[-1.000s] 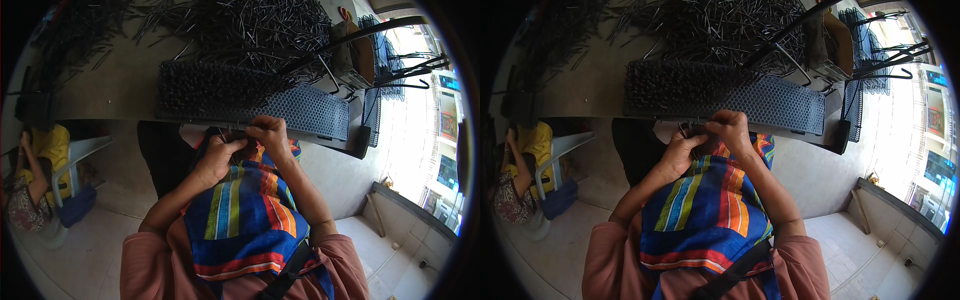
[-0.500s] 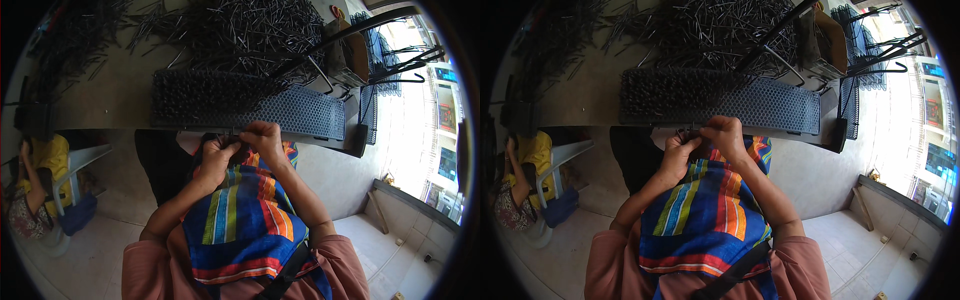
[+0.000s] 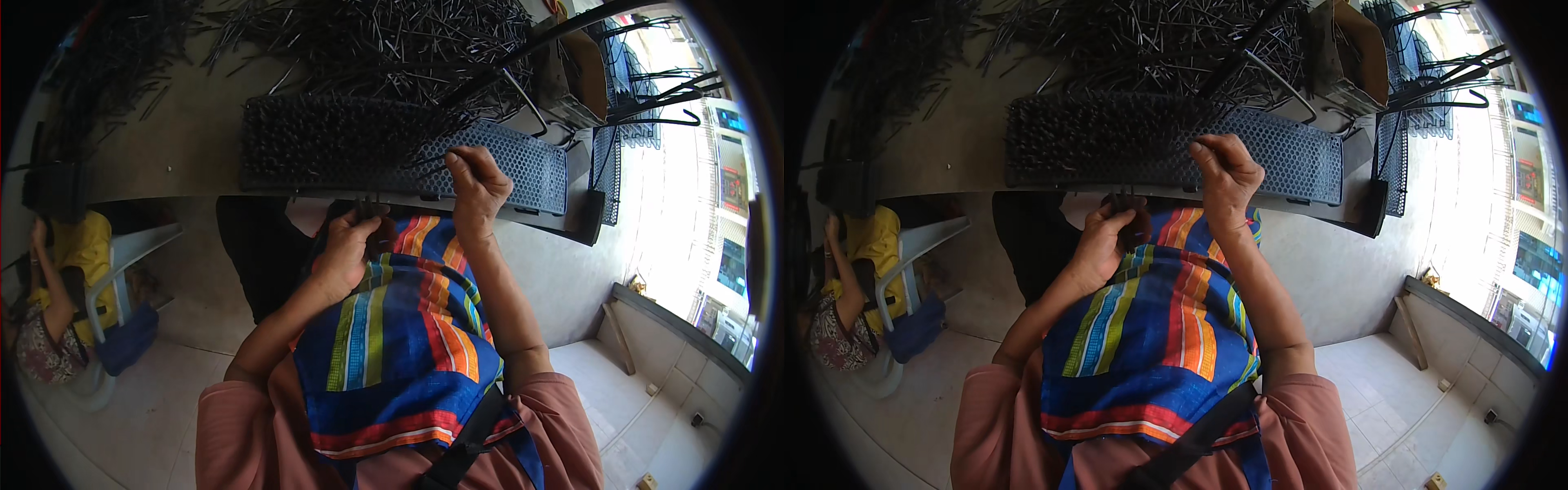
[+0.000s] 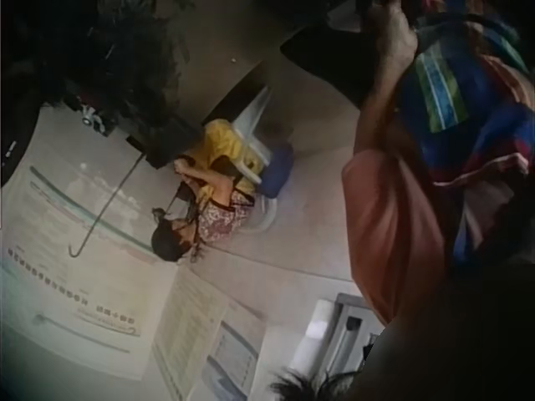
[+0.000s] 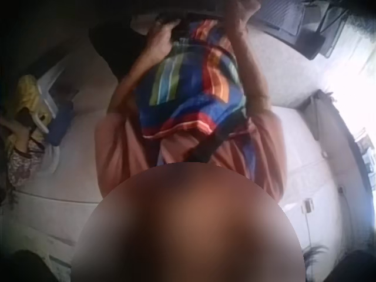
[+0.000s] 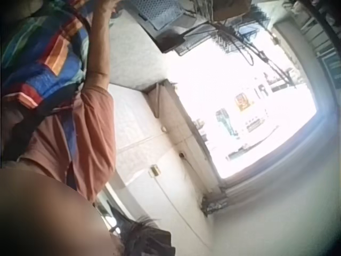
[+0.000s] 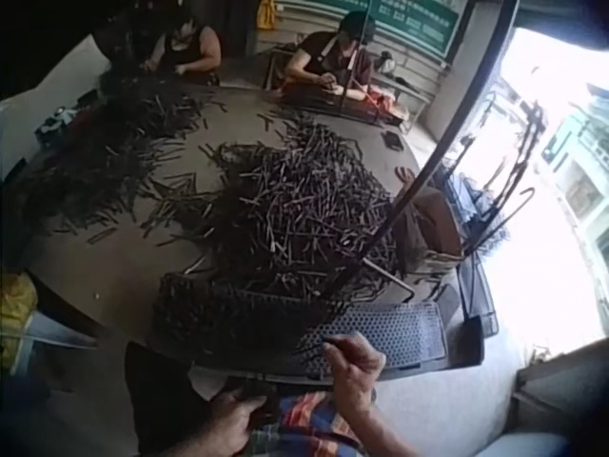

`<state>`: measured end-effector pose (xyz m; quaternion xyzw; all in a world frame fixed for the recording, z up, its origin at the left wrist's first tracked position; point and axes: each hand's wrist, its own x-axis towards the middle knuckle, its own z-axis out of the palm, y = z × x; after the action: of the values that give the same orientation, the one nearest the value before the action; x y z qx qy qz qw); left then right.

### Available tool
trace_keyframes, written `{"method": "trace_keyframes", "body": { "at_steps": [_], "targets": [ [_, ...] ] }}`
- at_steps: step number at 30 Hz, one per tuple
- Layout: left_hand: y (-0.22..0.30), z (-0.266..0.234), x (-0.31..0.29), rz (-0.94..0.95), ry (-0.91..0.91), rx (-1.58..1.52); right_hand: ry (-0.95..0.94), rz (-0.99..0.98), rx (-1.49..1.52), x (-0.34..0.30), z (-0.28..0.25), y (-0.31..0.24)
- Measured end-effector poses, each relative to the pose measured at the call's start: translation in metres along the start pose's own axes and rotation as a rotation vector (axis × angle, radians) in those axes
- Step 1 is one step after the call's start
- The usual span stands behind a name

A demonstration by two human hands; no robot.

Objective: Inserting metal rods into a perforated base at a workbench.

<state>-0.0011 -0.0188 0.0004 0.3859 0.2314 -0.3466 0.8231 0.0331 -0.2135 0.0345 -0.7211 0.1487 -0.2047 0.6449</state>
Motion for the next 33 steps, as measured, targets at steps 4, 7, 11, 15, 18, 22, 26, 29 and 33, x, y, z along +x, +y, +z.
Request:
{"method": "trace_keyframes", "body": {
  "at_steps": [4, 7, 11, 15, 18, 22, 26, 29, 33],
  "targets": [
    [0.003, 0.005, -0.001, -0.055, 0.03, 0.011, -0.042, -0.168, -0.071, -0.002, 0.003, -0.003],
    [0.005, 0.008, -0.005, -0.049, 0.041, 0.023, -0.073, -0.142, -0.104, -0.003, 0.004, -0.002],
    [0.005, 0.007, -0.003, -0.035, 0.031, 0.028, -0.082, -0.17, -0.087, 0.0, 0.001, 0.005],
    [0.003, 0.005, -0.001, -0.042, 0.015, 0.027, -0.064, -0.089, 0.016, 0.0, 0.002, 0.004],
    [0.006, 0.007, -0.001, -0.032, -0.013, 0.014, -0.071, -0.1, 0.021, 0.0, -0.001, 0.007],
    [0.007, 0.007, -0.002, -0.003, -0.035, 0.04, -0.091, -0.131, 0.037, 0.001, -0.002, 0.007],
    [0.003, 0.009, 0.001, -0.019, 0.046, 0.05, -0.114, -0.17, -0.08, 0.002, -0.004, 0.005],
    [0.002, 0.004, 0.003, -0.083, 0.018, -0.019, -0.121, -0.132, -0.047, 0.001, -0.003, 0.003],
    [0.004, 0.009, 0.001, -0.091, 0.035, -0.008, -0.104, -0.123, -0.044, 0.0, -0.004, 0.003]
  ]
}}
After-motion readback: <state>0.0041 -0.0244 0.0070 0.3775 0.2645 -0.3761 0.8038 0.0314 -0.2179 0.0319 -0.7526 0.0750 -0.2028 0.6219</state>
